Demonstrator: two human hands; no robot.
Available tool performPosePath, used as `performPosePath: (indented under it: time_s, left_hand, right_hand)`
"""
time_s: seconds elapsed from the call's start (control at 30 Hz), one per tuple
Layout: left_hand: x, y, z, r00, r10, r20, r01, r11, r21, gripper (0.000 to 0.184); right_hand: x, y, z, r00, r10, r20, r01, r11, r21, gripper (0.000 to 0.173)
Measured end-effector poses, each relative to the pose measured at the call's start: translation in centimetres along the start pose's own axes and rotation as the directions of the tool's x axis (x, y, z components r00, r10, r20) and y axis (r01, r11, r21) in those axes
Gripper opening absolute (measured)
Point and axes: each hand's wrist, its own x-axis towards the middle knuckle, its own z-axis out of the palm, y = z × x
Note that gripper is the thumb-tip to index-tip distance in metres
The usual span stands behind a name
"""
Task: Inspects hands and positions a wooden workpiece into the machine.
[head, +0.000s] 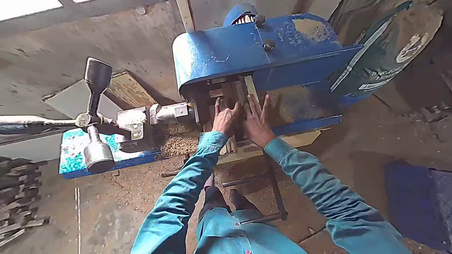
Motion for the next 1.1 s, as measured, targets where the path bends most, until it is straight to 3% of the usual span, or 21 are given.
performPosePath:
  time_s: [0.17,0.27,0.33,0.4,0.43,0.47,0.6,0.67,0.77,0.9,1.03,1.1]
  left_hand:
    - [-0.4,0.4,-0.3,0.998,-0.051,0.033,0.051,0.999,-0.008,0.084]
    - [-2.6,-0.4,0.3,0.999,-0.024,0.042,0.026,0.998,-0.054,0.101]
    - [-5.5,-1.0,0.8,0.999,-0.03,0.044,0.032,0.999,-0.038,0.118]
    - [-8.7,-1.0,0.3,0.996,-0.073,0.046,0.072,0.997,0.013,0.118]
    - [-10.0,-0.7,0.1,0.992,-0.106,0.074,0.104,0.994,0.018,0.115]
    - [-10.8,-0.5,0.4,0.986,-0.131,0.101,0.129,0.991,0.027,0.111]
    - [-9.9,-0.7,1.3,0.993,-0.093,0.074,0.086,0.992,0.089,0.096]
    - [-7.9,-1.8,0.5,0.996,-0.055,0.068,0.046,0.991,0.122,0.1]
    - [-4.3,-4.2,-0.3,1.0,-0.012,0.018,0.01,0.995,0.101,0.092]
    - [-0.9,-6.0,-1.6,0.999,-0.043,0.028,0.039,0.992,0.117,0.06]
    - [-4.1,-6.5,-0.2,0.998,-0.005,-0.055,0.011,0.992,0.124,0.078]
    - [-7.3,-5.2,0.0,0.998,-0.048,-0.042,0.052,0.993,0.103,0.097]
  right_hand:
    - [-0.7,-0.6,-0.2,0.999,0.02,0.028,-0.021,1.0,0.004,0.017]
    - [-1.3,-0.9,-0.1,0.998,0.049,0.028,-0.049,0.999,0.005,0.018]
    - [-2.7,-1.2,0.7,0.998,0.067,-0.015,-0.066,0.997,0.03,0.037]
    - [-4.6,-2.5,0.7,0.997,0.058,-0.051,-0.054,0.995,0.079,0.083]
    - [-5.7,-3.5,0.6,0.995,0.039,-0.087,-0.03,0.994,0.11,0.099]
    - [-6.6,-4.8,0.6,0.994,0.013,-0.112,0.001,0.993,0.121,0.103]
    - [-6.2,-8.5,0.9,0.99,-0.029,-0.139,0.04,0.996,0.079,0.046]
    - [-4.3,-8.6,0.3,0.991,0.019,-0.134,0.0,0.99,0.138,0.045]
    - [0.2,-7.5,-0.3,1.0,0.022,0.002,-0.022,0.988,0.15,0.043]
    - [3.1,-7.1,-2.2,0.991,-0.053,0.121,0.046,0.998,0.052,0.031]
    - [2.7,-7.9,-2.5,0.987,-0.025,0.156,0.021,0.999,0.029,0.033]
    - [2.5,-7.7,-2.4,0.987,-0.001,0.158,-0.003,1.0,0.026,0.033]
